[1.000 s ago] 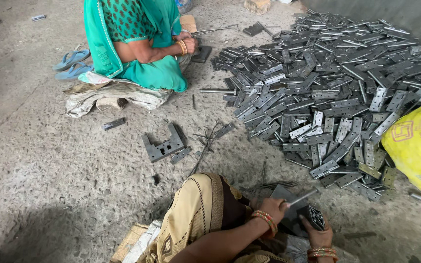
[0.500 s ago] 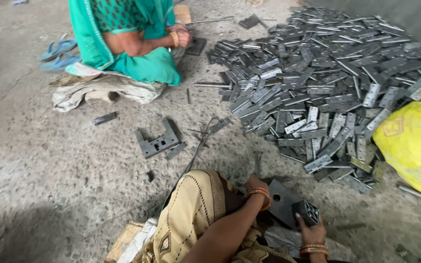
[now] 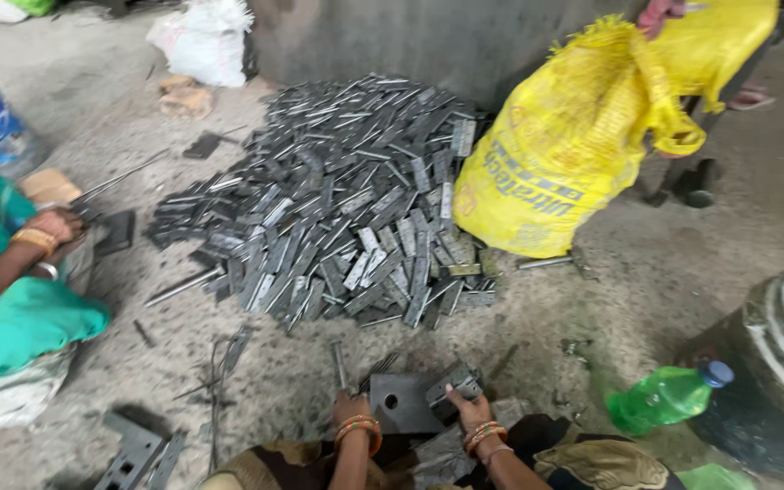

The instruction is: The person sits on the floor and repeatedly picks up small metal brackets and rods, inserts the rods into the brackets, and places the assembled units into a growing pile. The person also briefly picks up a green plastic bottle and sets it aside before resuming assembly.

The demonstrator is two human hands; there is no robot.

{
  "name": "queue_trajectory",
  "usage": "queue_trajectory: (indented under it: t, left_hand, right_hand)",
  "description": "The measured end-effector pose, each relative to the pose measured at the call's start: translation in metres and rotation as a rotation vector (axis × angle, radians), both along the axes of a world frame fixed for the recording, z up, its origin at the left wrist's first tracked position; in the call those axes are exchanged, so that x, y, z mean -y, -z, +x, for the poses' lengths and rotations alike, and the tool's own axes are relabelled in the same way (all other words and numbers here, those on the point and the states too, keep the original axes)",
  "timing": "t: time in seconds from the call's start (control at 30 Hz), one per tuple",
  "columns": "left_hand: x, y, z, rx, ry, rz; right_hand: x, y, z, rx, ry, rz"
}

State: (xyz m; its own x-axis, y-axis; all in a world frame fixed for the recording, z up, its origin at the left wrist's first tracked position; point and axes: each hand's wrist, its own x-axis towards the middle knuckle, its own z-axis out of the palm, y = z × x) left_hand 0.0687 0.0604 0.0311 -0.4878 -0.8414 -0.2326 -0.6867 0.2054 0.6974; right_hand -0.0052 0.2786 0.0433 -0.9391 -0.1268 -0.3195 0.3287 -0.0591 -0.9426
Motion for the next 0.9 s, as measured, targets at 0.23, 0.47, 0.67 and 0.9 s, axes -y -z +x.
queue_trajectory:
  t: [0.23, 0.47, 0.67, 0.9]
  left_hand:
    - [-0.008, 0.006, 0.025, -0.313, 0.112, 0.438]
    - [0.005, -0.002, 0.040, -0.218, -0.115, 0.932]
    - [-0.009, 0.010, 0.058, -0.169, -0.108, 0.733]
    - [-0.018, 0.025, 0.069, -0.402, -0.056, 0.954]
  right_hand:
    - [-0.017, -0.010, 0.011, 0.177, 0.130, -0.078]
    - [-0.030, -0.003, 0.028, 0.168, 0.050, -0.111]
    - [-0.068, -0.029, 0.043, 0.119, 0.221, -0.416]
    - [-0.195, -0.120, 0.018, -0.163, 0.479, -0.664]
